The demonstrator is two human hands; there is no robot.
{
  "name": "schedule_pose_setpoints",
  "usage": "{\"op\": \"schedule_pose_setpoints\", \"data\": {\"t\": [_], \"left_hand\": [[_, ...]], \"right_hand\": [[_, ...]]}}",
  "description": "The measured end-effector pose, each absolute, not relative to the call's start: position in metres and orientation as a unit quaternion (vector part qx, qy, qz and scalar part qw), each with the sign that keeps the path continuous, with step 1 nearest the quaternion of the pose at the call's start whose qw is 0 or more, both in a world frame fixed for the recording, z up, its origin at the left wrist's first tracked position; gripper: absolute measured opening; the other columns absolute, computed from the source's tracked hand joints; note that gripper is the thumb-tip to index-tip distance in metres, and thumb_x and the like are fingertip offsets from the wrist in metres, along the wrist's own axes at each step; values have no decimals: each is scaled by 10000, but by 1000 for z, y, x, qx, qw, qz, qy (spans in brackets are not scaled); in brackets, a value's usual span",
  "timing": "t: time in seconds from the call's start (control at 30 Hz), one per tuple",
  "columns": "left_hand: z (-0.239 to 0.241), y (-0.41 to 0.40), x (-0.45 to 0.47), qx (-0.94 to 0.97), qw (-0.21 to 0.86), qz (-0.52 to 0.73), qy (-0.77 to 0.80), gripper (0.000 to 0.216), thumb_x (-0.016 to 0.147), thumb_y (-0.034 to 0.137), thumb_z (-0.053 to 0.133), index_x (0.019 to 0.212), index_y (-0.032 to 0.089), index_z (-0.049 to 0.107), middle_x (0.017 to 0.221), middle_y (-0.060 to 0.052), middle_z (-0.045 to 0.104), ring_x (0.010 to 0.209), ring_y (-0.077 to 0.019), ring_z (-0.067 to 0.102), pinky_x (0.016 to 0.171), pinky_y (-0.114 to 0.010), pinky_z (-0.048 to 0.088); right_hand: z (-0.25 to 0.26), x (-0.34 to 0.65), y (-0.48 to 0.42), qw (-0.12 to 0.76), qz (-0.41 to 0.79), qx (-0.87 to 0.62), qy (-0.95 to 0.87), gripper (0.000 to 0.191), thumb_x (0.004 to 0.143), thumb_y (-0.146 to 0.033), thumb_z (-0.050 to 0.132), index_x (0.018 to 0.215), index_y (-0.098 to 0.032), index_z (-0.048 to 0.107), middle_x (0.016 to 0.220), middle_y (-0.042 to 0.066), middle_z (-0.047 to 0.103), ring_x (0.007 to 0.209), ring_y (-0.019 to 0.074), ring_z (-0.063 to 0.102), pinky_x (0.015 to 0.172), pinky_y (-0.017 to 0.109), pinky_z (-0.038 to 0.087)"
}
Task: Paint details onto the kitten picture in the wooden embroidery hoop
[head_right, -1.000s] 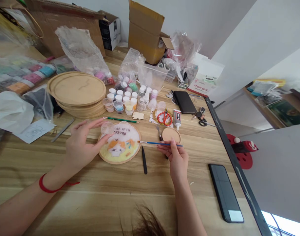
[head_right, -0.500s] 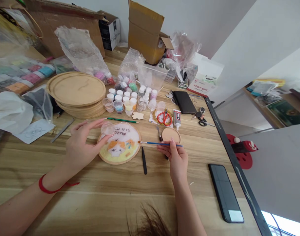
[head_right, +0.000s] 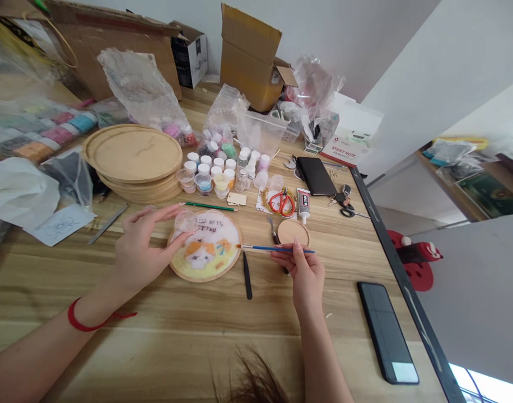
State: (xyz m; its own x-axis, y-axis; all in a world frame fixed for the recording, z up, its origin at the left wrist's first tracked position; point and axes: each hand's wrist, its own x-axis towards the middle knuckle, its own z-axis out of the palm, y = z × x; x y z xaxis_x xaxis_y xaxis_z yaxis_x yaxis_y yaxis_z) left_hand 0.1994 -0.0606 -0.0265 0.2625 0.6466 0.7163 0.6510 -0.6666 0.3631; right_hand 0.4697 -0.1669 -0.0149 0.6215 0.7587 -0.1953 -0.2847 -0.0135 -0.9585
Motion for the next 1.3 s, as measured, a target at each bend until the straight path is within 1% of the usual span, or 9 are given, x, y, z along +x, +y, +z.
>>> {"op": "schedule_pose_setpoints", "data": {"t": [0.3, 0.47, 0.63, 0.77, 0.87, 0.97, 1.1, 1.2, 1.3], "left_hand": [[-28, -61, 199, -793, 8, -444, -417, 482, 886, 337, 732, 1321, 245, 546, 1133, -70, 770, 973, -245, 747, 1035, -461, 468], [-26, -61, 199, -796, 3, -434, -422, 467, 895, 338, 720, 1319, 252, 542, 1140, -71, 770, 979, -242, 750, 1036, -469, 469], [-26, -61, 200, -792, -7, -433, -430, 450, 897, 342, 715, 1308, 253, 556, 1136, -72, 772, 989, -243, 745, 1047, -478, 465], [-26, -62, 200, -792, -26, -428, -434, 439, 902, 377, 701, 1300, 251, 565, 1139, -63, 772, 987, -245, 744, 1057, -480, 457], [-25, -62, 200, -794, -25, -432, -427, 439, 903, 360, 702, 1302, 242, 564, 1135, -67, 771, 982, -244, 744, 1054, -477, 453], [-25, -62, 200, -796, -19, -434, -421, 444, 906, 348, 703, 1308, 234, 552, 1127, -75, 771, 984, -242, 744, 1046, -473, 450], [-24, -65, 202, -812, -21, -421, -404, 436, 921, 323, 682, 1319, 231, 530, 1142, -69, 767, 970, -227, 747, 1053, -462, 436], [-23, -70, 205, -827, -32, -413, -380, 407, 930, 303, 663, 1312, 241, 538, 1132, -53, 773, 961, -221, 748, 1065, -448, 425], [-21, -76, 208, -838, -42, -407, -361, 393, 932, 302, 665, 1303, 245, 547, 1111, -37, 783, 947, -211, 753, 1076, -432, 416]], "right_hand": [[-11, 468, -166, 673, 383, -604, -190, 466, 556, -539, 938, 698, -133, 760, 681, 77, 783, 587, 213, 772, 569, 269, 655], [-12, 469, -168, 661, 381, -614, -203, 448, 601, -532, 918, 711, -128, 758, 676, 85, 781, 570, 211, 766, 554, 272, 650], [-13, 470, -169, 668, 371, -609, -211, 423, 655, -504, 900, 736, -119, 745, 683, 94, 778, 591, 217, 773, 568, 271, 649], [-13, 470, -169, 662, 382, -610, -209, 434, 643, -503, 905, 732, -109, 745, 681, 114, 779, 569, 220, 765, 556, 278, 644], [-12, 471, -170, 672, 377, -603, -208, 406, 638, -486, 912, 717, -122, 749, 681, 100, 780, 580, 220, 767, 553, 278, 641], [-8, 471, -171, 696, 385, -567, -215, 336, 690, -443, 893, 729, -140, 754, 694, 72, 782, 608, 207, 772, 591, 282, 648], [-1, 464, -173, 719, 397, -513, -248, 261, 803, -427, 820, 798, -172, 765, 797, 71, 803, 702, 196, 786, 698, 307, 656], [3, 450, -174, 723, 382, -501, -282, 249, 848, -448, 775, 820, -200, 773, 849, 68, 801, 754, 215, 786, 753, 376, 659], [9, 433, -175, 718, 333, -504, -345, 229, 873, -441, 745, 821, -222, 782, 852, 67, 788, 820, 252, 780, 751, 427, 658]]}}
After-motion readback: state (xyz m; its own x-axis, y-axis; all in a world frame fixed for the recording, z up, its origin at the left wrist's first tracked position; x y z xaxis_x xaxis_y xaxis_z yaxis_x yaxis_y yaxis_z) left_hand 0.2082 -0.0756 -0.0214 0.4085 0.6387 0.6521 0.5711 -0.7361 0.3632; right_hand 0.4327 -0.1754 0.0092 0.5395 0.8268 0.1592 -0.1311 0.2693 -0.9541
